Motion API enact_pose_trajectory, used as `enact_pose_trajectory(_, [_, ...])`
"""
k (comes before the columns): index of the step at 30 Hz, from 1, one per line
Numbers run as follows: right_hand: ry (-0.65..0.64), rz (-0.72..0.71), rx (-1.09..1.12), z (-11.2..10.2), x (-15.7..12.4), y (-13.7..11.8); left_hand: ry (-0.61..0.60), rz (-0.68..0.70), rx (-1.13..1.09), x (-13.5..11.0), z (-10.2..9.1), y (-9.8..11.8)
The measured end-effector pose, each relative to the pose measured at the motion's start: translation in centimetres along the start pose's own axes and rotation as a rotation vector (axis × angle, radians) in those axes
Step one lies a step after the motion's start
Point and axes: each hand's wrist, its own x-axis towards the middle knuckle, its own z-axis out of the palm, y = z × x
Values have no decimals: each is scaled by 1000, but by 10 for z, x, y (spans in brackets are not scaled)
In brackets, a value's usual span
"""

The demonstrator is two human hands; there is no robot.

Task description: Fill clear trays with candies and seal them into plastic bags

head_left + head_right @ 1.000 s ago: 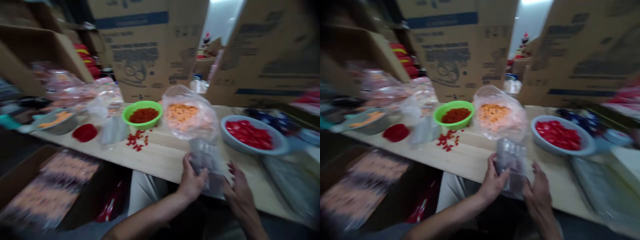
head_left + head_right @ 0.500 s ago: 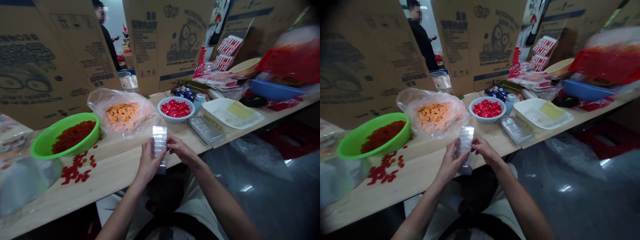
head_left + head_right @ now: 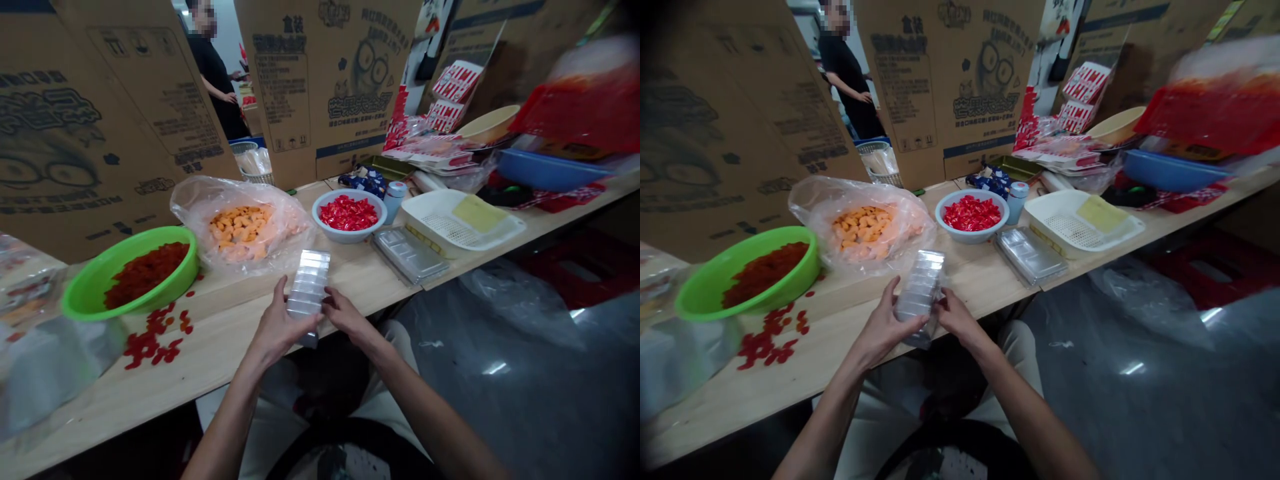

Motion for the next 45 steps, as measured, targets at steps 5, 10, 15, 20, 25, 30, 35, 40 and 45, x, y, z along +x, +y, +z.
enact_pose_trajectory(5, [-5, -27, 42, 4, -3, 3, 187, 193, 228, 3, -10, 3])
enact_pose_trajectory(10, [143, 26, 383, -6, -16, -2, 177, 27, -381, 16, -24, -19])
enact_pose_trajectory(15, [4, 9, 535, -13, -24, -16, 72, -202, -967, 9, 17, -27])
enact_pose_trajectory(20, [172, 3, 590, -30, -27, -21, 65, -242, -945, 6, 71, -40])
enact_pose_trajectory(25, [110, 1, 515, -52, -24, -29, 192, 129, -241, 16, 77, -46])
enact_pose_trajectory(30, [-36, -173, 222, -44, -6, -49, 87, 83, -499, 22, 55, -21])
enact_pose_trajectory(35, [-143, -147, 202, -28, 5, -52, -88, -81, -895, 23, 40, -14])
enact_pose_trajectory(40, [-145, -100, 274, -23, 4, -48, -173, -183, -1059, 28, 42, -29])
enact_pose_trajectory(45, [-137, -102, 292, -24, 5, -46, -181, -237, -1140, 30, 44, -31])
